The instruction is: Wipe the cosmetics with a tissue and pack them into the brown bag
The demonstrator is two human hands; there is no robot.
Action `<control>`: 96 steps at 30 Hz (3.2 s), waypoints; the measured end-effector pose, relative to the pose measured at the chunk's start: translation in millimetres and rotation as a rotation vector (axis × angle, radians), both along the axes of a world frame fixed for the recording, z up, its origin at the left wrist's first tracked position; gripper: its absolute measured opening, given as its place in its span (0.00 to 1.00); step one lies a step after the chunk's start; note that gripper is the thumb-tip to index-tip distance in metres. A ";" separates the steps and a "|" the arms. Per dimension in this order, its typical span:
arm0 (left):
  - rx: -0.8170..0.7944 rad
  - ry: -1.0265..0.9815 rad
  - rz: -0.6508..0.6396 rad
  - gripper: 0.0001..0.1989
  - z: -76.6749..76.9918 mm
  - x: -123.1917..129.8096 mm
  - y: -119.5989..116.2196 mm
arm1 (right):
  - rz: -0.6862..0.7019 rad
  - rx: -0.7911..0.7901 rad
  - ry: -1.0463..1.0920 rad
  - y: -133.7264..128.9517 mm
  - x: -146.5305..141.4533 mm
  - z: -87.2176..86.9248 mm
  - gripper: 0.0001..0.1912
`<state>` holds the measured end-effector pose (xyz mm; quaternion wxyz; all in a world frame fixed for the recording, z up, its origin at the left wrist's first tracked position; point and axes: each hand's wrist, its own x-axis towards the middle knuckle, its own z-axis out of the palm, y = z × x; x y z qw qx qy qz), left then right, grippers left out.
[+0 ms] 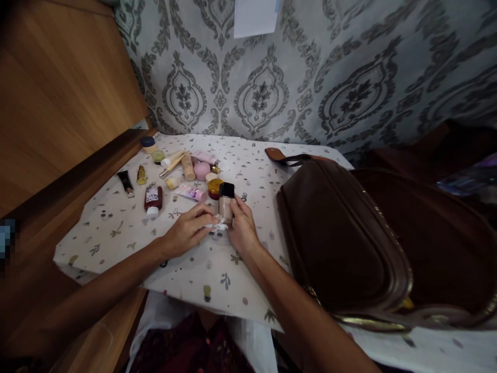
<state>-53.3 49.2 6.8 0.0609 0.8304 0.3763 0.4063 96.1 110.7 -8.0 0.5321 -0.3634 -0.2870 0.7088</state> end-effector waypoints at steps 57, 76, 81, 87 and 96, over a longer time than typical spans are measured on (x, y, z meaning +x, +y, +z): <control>0.072 0.114 0.184 0.11 -4.5 9.3 -4.8 | 0.206 0.085 -0.028 -5.8 2.8 6.8 0.22; 0.068 -0.043 0.400 0.08 9.0 -19.0 9.1 | 0.368 0.079 -0.031 -19.5 -2.5 14.4 0.23; 0.118 0.126 0.319 0.09 6.1 -9.3 3.2 | 0.275 0.169 -0.010 -14.0 -4.2 13.3 0.22; 0.245 0.410 0.311 0.13 1.3 1.5 -6.1 | 0.165 0.182 -0.029 -3.9 1.4 7.0 0.22; 0.215 0.332 0.163 0.12 2.6 7.0 -9.9 | -0.009 0.071 0.000 10.1 8.5 2.0 0.21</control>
